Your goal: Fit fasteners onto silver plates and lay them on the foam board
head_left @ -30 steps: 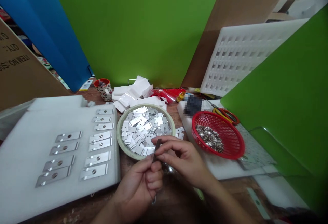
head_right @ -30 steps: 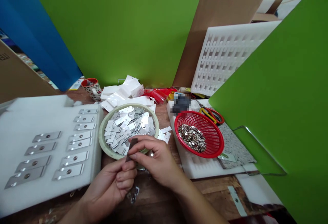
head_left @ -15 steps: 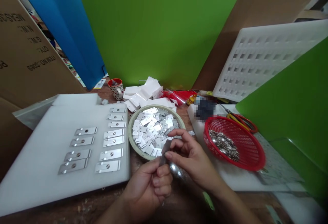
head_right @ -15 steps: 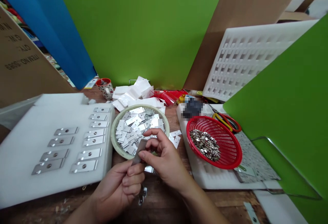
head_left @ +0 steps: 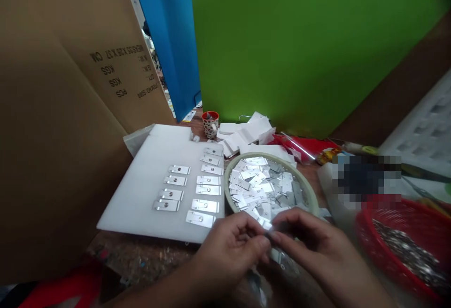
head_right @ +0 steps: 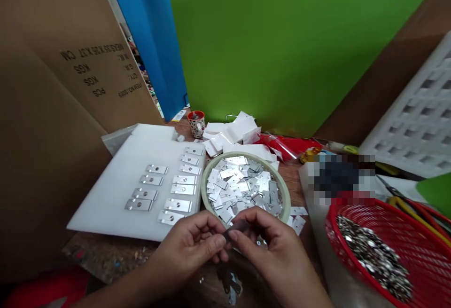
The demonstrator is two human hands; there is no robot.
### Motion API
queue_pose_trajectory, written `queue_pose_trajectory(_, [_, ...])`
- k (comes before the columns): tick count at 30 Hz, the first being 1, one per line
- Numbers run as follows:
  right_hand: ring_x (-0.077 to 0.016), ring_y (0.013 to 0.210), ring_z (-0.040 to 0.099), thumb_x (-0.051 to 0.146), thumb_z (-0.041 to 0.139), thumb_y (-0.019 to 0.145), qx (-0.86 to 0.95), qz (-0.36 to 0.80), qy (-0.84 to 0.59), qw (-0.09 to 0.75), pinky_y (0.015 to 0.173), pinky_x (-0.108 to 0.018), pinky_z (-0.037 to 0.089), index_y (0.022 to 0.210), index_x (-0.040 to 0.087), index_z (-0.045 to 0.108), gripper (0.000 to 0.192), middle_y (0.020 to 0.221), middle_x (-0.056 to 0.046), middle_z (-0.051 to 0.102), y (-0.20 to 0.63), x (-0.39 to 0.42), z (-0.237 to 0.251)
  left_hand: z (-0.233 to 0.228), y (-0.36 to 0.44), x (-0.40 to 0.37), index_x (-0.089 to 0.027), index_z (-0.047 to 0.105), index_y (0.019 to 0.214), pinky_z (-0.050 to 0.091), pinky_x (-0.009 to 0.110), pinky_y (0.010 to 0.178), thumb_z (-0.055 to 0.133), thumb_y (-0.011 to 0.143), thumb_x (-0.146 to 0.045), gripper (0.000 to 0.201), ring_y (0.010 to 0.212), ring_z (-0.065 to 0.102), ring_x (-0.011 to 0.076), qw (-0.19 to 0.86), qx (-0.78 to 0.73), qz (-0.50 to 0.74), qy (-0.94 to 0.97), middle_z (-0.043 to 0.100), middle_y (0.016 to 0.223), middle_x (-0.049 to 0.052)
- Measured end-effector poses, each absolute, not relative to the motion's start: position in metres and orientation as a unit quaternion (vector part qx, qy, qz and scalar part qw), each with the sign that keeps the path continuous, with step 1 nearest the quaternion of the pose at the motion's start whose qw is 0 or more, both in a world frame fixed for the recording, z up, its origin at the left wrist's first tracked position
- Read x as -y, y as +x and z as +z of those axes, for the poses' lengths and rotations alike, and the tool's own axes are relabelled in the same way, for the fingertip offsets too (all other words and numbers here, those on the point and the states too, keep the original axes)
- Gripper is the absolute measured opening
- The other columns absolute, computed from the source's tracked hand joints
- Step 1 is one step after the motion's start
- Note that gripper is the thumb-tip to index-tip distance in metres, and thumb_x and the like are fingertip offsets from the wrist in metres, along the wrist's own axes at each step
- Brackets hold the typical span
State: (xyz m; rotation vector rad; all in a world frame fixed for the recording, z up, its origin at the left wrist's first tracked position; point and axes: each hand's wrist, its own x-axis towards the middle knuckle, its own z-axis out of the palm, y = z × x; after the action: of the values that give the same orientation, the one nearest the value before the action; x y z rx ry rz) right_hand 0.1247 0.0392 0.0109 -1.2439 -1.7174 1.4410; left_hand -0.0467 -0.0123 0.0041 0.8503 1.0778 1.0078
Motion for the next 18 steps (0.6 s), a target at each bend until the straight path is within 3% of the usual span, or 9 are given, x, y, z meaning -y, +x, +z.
queue_pose_trajectory(6, [-0.0206, 0.073, 0.063, 0.048, 0.063, 0.078, 0.611, 0.633, -0.414, 0.235, 0.064, -0.029, 0.051, 0.082, 0.021, 0.066, 0.028, 0.074, -0.004, 0.068, 0.095, -0.031, 0.020, 0.018, -0.078, 0.010, -0.016, 0.060, 0.077, 0.042, 0.023, 0.053, 0.066, 0.077, -0.033, 0.018, 0.052, 0.052, 0.0101, 0.625, -0.527, 0.383, 0.431, 0.060, 0.062, 0.000])
queue_pose_trajectory(13, [-0.0215, 0.081, 0.064, 0.052, 0.060, 0.080, 0.594, 0.644, -0.408, 0.257, 0.071, -0.031, 0.053, 0.108, 0.024, 0.065, 0.039, 0.085, -0.005, 0.068, 0.079, -0.028, 0.015, 0.039, -0.125, -0.003, -0.018, 0.060, 0.071, 0.035, 0.020, 0.046, 0.067, 0.076, -0.036, 0.020, 0.046, 0.048, 0.0091, 0.593, -0.565, 0.318, 0.478, 0.057, 0.055, -0.003])
queue_pose_trajectory(18, [-0.0220, 0.084, 0.064, 0.053, 0.064, 0.077, 0.593, 0.621, -0.443, 0.257, 0.075, -0.031, 0.054, 0.107, 0.025, 0.065, 0.040, 0.091, -0.006, 0.068, 0.088, -0.030, 0.016, 0.066, -0.202, -0.055, -0.017, 0.062, 0.068, 0.037, 0.025, 0.050, 0.068, 0.073, -0.035, 0.019, 0.048, 0.046, 0.0108, 0.499, -0.638, 0.243, 0.533, 0.057, 0.054, -0.001])
